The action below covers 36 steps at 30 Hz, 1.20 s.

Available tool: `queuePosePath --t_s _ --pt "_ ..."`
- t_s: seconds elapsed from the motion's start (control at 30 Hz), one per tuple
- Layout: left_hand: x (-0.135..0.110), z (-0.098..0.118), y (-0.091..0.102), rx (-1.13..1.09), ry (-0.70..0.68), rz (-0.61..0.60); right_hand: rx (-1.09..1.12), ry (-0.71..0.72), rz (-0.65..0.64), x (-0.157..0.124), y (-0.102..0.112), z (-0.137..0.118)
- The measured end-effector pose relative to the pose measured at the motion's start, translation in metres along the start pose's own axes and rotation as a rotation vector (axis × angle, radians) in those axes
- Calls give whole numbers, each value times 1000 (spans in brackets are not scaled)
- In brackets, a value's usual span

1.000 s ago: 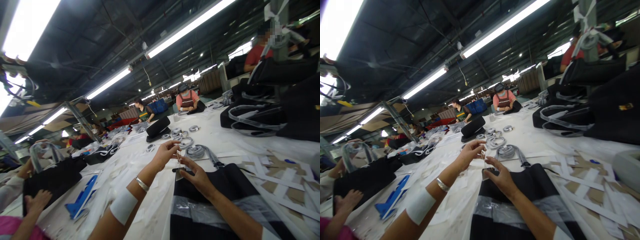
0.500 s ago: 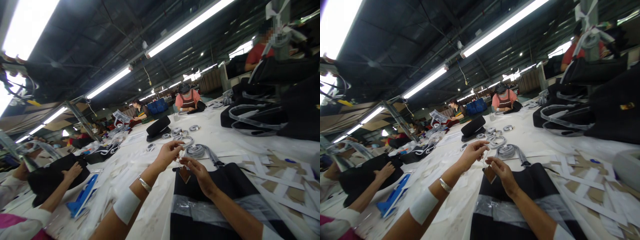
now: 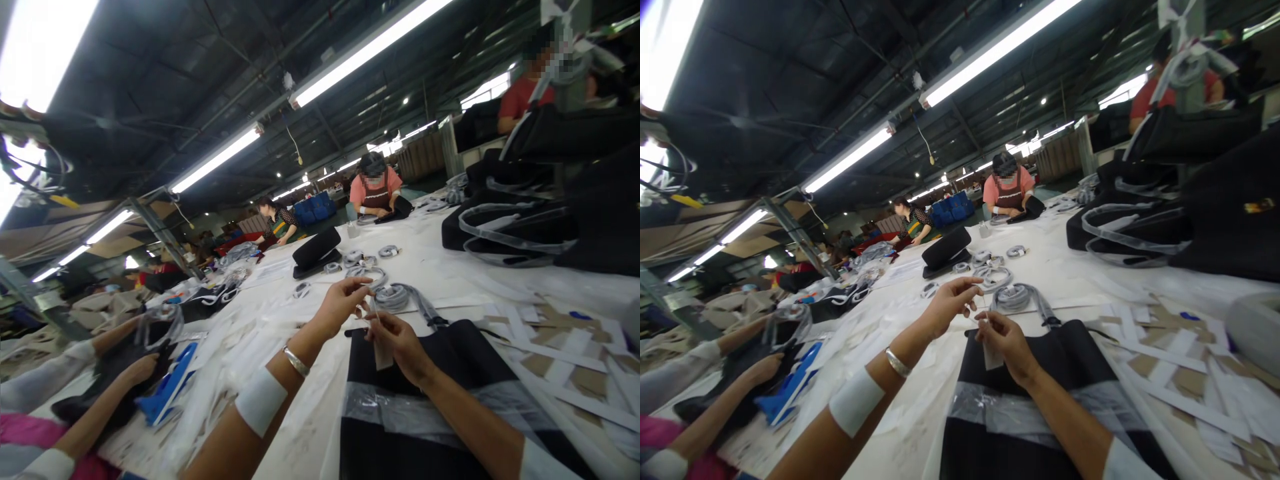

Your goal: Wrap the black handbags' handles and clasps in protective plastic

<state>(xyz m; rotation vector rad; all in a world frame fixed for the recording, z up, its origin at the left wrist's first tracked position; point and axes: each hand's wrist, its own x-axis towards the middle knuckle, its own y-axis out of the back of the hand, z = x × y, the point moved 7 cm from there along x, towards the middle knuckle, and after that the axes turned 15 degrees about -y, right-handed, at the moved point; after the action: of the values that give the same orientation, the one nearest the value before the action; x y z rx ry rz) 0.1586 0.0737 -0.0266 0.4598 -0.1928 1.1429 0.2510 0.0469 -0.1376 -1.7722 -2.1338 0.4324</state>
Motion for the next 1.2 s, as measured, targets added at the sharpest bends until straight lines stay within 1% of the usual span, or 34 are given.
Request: queuePosePath --t_s 0.07,0.13,0.2,0.27,0.33,0.4,0.47,0.53,0.6,0.7,0.8,0.87,0.93,1.0,1.07,1.13,1.2 --pt "2 -7 5 -15 14 34 48 -14 110 5 13 -1" --pt "2 -22 10 -15 42 63 76 -18 219 10 27 -2" --pt "0 -45 14 8 84 78 65 -14 319 14 41 -1" --pt "-5 -73 16 64 147 78 29 -26 413 17 54 3" --pt "-12 -103 18 145 223 59 -33 -43 481 19 63 8" --pt "-17 -130 18 227 297 16 -113 -58 515 21 68 12" --pt "-17 -152 16 285 356 -44 -199 -73 525 22 70 15" --pt "-14 -167 13 317 403 -101 -273 -93 526 24 72 17" --pt "-9 -178 9 327 442 -145 -329 -118 523 26 75 20" --pt "-4 -187 6 288 480 -198 -380 -171 499 30 78 27" --pt "-7 -190 3 187 481 -230 -389 -243 452 33 76 38" --pt "-10 -189 2 98 449 -228 -389 -292 419 35 73 45" --pt "-13 -184 0 8 388 -208 -397 -329 383 37 69 51" --pt "-13 -178 -4 -71 316 -189 -414 -346 350 38 65 54" --pt "-13 -173 -8 -128 264 -195 -433 -345 324 39 62 56" --pt "-13 -171 -12 -159 246 -224 -457 -340 306 40 60 56" --pt "-13 -173 -12 -156 257 -247 -487 -335 296 40 59 55"
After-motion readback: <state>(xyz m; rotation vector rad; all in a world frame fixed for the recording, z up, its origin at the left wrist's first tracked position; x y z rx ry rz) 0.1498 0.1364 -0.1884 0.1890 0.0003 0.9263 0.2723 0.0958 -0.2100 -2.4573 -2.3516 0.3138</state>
